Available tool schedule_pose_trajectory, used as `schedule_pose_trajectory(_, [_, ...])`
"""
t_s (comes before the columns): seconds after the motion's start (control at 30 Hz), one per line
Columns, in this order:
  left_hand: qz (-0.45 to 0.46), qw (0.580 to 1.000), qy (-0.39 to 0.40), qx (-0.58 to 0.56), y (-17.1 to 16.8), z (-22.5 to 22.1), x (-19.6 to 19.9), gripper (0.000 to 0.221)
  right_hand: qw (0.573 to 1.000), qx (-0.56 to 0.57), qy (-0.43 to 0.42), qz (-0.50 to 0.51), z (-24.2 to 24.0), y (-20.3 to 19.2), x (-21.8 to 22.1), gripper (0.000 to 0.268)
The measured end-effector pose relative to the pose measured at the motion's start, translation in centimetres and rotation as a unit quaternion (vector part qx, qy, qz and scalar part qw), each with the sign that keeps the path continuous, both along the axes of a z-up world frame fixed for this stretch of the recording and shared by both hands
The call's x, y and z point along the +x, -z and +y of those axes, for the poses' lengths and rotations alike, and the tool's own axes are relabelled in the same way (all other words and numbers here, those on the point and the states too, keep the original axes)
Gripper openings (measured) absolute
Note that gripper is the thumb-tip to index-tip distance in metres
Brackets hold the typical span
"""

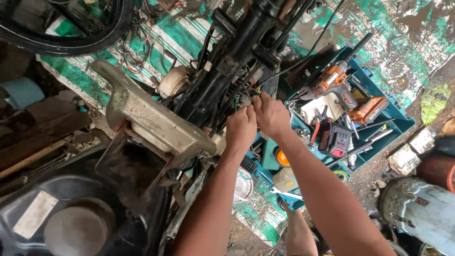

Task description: Repairing the electrical wiring and installing a horn on a motorcycle.

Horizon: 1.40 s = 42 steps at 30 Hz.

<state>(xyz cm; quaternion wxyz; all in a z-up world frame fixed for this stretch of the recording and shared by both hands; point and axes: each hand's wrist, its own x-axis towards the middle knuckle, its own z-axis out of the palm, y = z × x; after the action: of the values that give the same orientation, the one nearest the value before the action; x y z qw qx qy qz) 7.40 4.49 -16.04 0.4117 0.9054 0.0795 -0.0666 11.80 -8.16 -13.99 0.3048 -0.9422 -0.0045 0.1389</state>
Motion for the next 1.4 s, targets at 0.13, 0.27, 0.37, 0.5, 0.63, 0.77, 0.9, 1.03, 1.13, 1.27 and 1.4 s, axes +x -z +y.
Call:
schedule_pose_trajectory(0.13, [-0.101,0.994,-0.006,-0.037,-2.5,0.3,-1.4,0.04,0.999,-0.02,0.013,0.045,0.3,1.7,0.2,0.051])
schedule_pose_trajectory(0.27, [-0.071,0.985,-0.081,-0.134,-5.7,0.6,-4.0,0.05,0.998,-0.027,0.024,0.06,1.1,3.3,1.6,0.052])
schedule_pose_trajectory(0.37, [-0.126,0.932,0.113,-0.322,-23.9,-1.4,-10.4,0.032,0.996,-0.013,0.078,0.041,-4.9,5.5,3.3,0.043])
schedule_pose_trajectory(0.5, [0.067,0.95,-0.001,-0.306,-14.5,-1.1,-14.2,0.016,0.988,0.082,0.048,0.121,-4.1,4.0,2.2,0.052])
schedule_pose_trajectory(0.63, [0.057,0.988,-0.05,-0.132,-7.7,-1.8,-18.2,0.036,0.92,0.325,0.105,0.195,-4.3,1.4,-0.3,0.024])
schedule_pose_trajectory(0.77, [0.253,0.967,-0.027,-0.03,-1.4,-2.1,-23.8,0.062,0.908,0.359,0.116,0.183,-4.7,-1.4,-1.4,0.066])
schedule_pose_trajectory(0.9, [0.224,0.974,0.015,0.042,1.3,-2.9,-31.1,0.079,0.896,0.408,0.117,0.134,-4.5,-0.1,-3.1,0.062])
schedule_pose_trajectory(1.03, [0.641,0.72,0.262,-0.041,-0.8,-2.9,-31.8,0.119,0.918,0.361,0.115,0.116,-4.2,-0.9,-3.5,0.063])
schedule_pose_trajectory(1.13, [0.518,0.82,0.231,-0.075,4.2,-2.5,-29.0,0.109,0.955,0.282,0.077,0.046,-4.2,-1.1,-3.7,0.065])
schedule_pose_trajectory(1.27, [-0.048,0.996,-0.064,-0.031,-0.4,-2.5,-14.5,0.031,0.978,0.171,0.007,-0.117,-4.0,-0.6,-4.7,0.064])
schedule_pose_trajectory(1.4, [-0.217,0.971,-0.092,-0.038,-5.8,-2.2,-2.8,0.019,0.979,0.161,0.017,-0.12,-2.4,-1.9,-5.9,0.056])
